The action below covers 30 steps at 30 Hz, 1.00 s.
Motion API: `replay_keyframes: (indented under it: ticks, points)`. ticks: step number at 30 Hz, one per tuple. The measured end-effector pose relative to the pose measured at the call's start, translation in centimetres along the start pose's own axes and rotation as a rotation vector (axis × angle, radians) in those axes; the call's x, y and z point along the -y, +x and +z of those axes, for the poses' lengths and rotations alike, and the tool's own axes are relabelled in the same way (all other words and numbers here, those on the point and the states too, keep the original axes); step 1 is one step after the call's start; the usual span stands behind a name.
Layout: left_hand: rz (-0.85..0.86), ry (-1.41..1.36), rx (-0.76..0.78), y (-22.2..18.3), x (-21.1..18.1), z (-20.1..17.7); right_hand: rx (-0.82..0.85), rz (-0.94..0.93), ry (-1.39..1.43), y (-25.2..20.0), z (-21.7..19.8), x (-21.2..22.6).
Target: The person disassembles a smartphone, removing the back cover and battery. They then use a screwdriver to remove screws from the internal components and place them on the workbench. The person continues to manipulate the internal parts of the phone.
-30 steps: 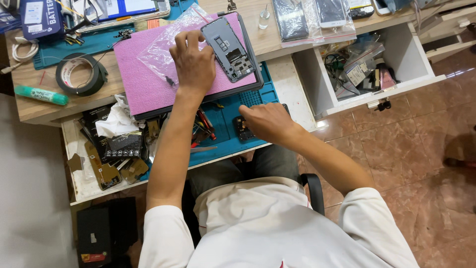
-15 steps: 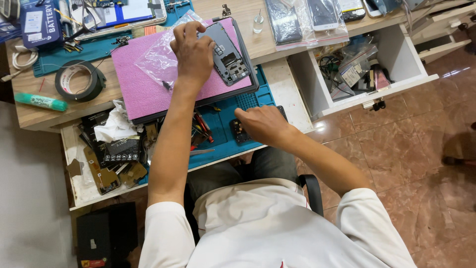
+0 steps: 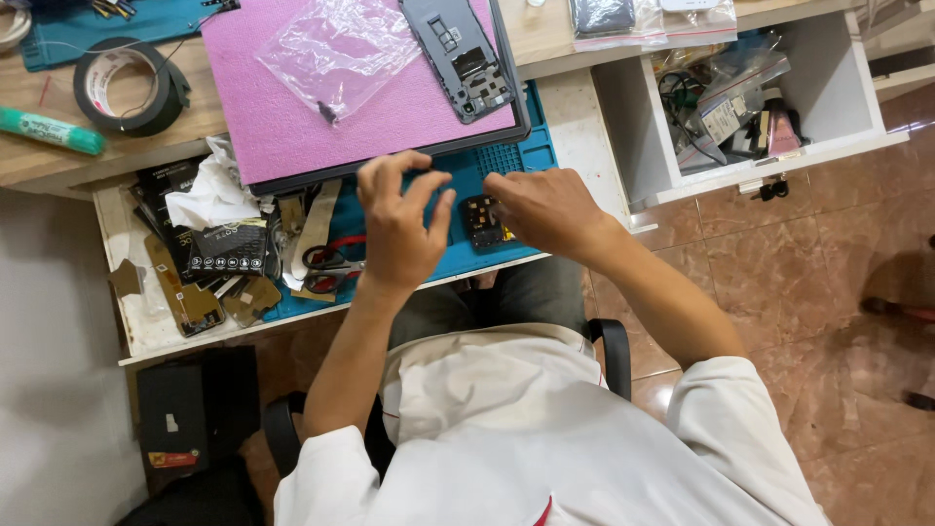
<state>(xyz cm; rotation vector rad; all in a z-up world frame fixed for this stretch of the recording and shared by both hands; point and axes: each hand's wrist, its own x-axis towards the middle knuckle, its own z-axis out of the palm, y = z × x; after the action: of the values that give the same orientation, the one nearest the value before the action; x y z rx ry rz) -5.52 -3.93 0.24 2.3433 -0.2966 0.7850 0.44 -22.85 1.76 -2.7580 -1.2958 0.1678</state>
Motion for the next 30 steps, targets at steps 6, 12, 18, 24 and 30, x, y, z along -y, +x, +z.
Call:
replay_keyframes:
  ticks: [6,12,18,24,30]
  points:
    - [-0.096,-0.054,0.099,-3.5,0.1,2.5,0.018,0.024,0.03,-0.3,0.3,-0.4]
    - [-0.114,-0.052,0.191,-4.0,0.8,4.0,0.028,0.044,0.028,-0.5,-0.9,0.1]
    - [-0.109,0.004,0.233,-3.7,0.5,3.9,0.02,0.039,0.003,-0.5,-1.3,0.4]
    - [-0.109,-0.004,0.282,-3.3,0.5,3.7,0.029,0.062,0.026,-0.4,-1.5,0.5]
    - [-0.107,0.015,0.328,-3.3,0.6,3.9,-0.007,0.035,0.178,-1.0,-1.8,-0.3]
